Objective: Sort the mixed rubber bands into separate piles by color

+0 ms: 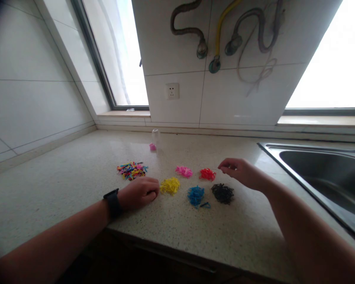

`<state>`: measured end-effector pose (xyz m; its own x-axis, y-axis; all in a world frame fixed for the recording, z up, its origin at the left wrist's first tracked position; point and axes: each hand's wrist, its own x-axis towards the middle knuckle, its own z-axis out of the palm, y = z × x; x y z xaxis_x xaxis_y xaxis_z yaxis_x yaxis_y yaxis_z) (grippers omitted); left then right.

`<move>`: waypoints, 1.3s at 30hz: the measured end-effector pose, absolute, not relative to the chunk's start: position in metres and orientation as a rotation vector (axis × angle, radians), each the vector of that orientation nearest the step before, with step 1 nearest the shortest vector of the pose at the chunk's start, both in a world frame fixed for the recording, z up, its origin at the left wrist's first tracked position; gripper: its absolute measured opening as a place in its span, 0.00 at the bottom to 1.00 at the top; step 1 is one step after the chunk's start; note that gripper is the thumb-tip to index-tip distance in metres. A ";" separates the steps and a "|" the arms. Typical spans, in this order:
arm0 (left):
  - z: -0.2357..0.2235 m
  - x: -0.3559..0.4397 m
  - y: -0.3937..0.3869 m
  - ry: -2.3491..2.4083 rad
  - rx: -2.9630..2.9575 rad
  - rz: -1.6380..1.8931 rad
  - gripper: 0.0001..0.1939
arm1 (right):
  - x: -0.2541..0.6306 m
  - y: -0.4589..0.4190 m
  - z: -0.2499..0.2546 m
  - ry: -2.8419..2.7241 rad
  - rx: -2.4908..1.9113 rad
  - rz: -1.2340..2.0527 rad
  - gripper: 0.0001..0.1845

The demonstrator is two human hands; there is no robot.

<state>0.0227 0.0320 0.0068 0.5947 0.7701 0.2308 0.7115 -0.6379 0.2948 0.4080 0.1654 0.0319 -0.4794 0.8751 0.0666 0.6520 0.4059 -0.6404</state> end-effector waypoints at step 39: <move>0.009 0.023 0.035 1.191 2.827 0.318 0.10 | 0.154 0.169 0.040 -2.886 -0.838 0.140 0.10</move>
<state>0.0229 0.0351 0.0088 0.6808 0.7133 0.1665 0.7015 -0.7004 0.1321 0.1537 0.1690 0.0399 -0.8367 0.5382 0.1014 0.5259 0.8412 -0.1256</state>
